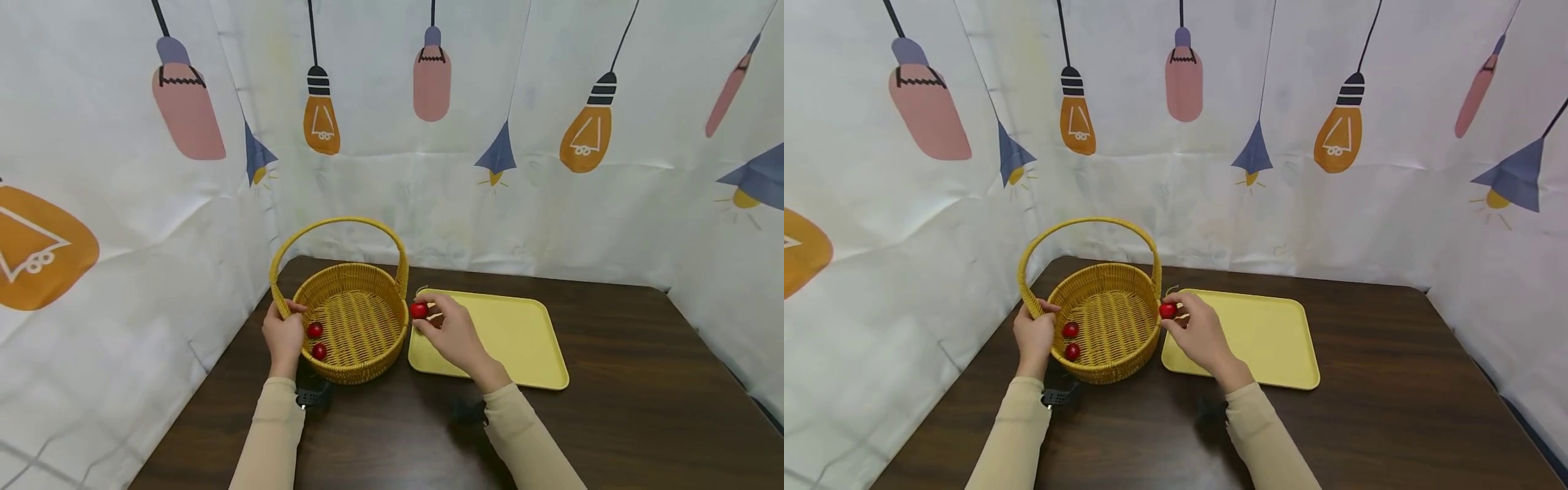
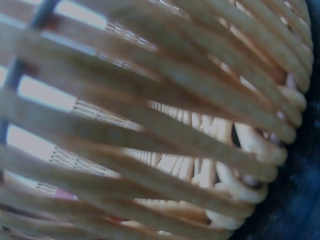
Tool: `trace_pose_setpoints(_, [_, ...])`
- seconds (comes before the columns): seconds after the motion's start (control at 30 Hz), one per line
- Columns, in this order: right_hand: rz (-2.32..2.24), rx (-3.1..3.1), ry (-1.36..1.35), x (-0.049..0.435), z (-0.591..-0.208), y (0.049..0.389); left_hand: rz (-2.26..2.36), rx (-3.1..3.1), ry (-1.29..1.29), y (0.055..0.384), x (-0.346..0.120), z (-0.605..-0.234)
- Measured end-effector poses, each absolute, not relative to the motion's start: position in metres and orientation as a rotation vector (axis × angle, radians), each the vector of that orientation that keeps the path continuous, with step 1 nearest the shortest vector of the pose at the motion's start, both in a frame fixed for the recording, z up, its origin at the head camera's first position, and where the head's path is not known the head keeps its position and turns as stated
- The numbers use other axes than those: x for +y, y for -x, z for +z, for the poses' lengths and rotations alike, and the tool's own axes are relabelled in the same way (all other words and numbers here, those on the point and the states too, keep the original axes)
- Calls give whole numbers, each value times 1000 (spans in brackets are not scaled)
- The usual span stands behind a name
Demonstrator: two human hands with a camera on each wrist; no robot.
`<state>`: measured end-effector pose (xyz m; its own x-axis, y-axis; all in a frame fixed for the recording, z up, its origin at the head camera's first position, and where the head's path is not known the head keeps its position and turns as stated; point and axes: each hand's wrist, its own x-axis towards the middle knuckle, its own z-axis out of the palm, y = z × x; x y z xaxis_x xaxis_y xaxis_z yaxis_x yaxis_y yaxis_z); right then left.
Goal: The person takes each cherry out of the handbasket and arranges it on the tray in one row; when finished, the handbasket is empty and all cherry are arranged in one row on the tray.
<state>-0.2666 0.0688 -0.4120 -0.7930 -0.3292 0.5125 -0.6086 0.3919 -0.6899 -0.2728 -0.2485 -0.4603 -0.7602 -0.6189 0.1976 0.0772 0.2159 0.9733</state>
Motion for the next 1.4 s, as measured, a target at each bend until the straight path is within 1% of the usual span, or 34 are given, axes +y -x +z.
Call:
trace_pose_setpoints(0.17, [1331, -2401, -663, 100, -418, 283, -1581, -1926, -491, 275, -246, -458])
trace_pose_setpoints(0.37, [1307, -2502, -519, 129, -434, 298, -1587, -1924, -493, 276, -246, -457])
trace_pose_setpoints(0.83, [1360, -2616, -193, 158, -470, 314, -1587, -1936, -499, 271, -247, -464])
trace_pose_setpoints(1.1, [1387, -2678, -141, 162, -477, 317, -1593, -1921, -498, 273, -248, -462])
trace_pose_setpoints(1.4, [1338, -2748, -160, 164, -482, 320, -1601, -1894, -498, 273, -247, -461])
